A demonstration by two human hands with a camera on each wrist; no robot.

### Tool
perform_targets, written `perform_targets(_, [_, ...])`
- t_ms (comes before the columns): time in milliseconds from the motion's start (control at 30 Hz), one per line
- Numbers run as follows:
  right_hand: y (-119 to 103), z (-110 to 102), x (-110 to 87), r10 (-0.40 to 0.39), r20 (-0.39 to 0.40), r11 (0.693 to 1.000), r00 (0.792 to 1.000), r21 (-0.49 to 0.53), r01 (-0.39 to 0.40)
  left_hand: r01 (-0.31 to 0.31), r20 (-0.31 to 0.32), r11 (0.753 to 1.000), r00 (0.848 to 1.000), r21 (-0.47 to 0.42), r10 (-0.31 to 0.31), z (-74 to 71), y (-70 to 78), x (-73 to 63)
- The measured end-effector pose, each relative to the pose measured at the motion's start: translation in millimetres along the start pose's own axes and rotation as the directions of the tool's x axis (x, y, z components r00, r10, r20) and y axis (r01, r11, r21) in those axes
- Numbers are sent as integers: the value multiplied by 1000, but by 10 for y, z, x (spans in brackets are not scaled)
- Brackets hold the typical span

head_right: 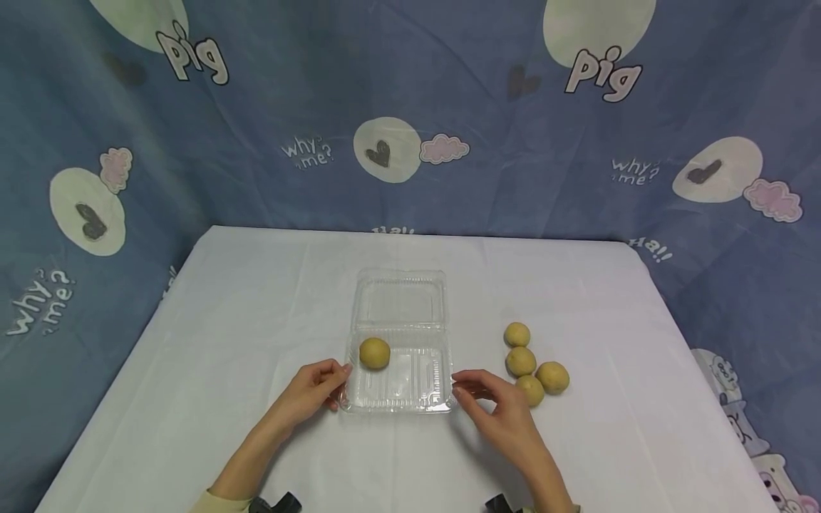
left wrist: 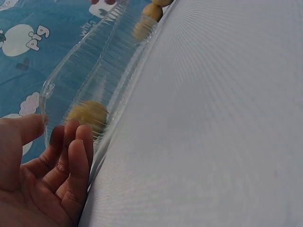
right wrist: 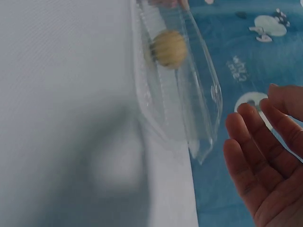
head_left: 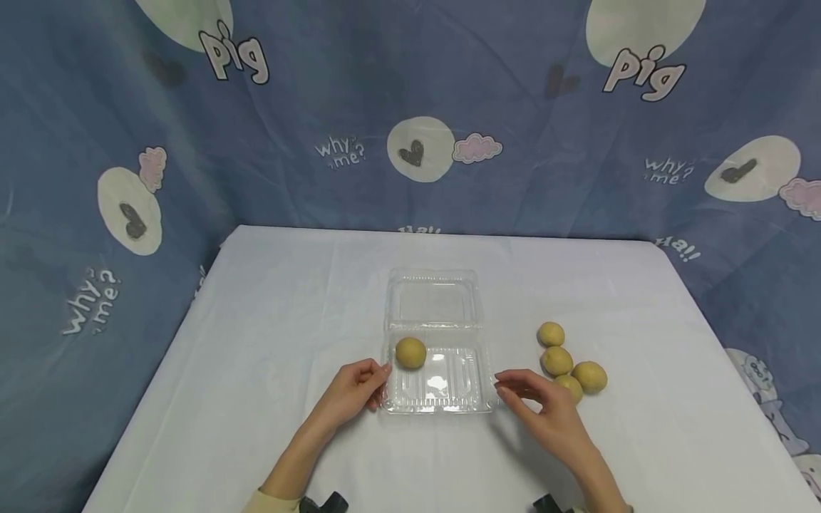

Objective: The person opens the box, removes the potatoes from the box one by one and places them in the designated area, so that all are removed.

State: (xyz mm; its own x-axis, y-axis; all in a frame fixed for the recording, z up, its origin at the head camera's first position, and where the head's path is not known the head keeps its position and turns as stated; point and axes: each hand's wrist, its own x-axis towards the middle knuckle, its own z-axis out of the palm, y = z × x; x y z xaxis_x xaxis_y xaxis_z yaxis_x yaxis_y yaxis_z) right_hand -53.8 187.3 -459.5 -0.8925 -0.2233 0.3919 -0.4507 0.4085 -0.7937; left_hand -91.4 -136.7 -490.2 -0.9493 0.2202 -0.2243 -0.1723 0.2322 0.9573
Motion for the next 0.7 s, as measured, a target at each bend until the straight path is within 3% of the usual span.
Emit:
perform_targets(367, [-82,233,279,-26,87,1000,996,16,25,4,0,1000,1000,-2,-4,-7,-10,3])
perform_targets(533, [-68,367,360,-55,154,998,987,27,51,5,3,1000,1000,-2,-5,-1,-16,4])
perform_targets(700, [-82,446,428,-33,217,999,976,22,29,10,3,1000,1000,0,-10,1,-4,-1])
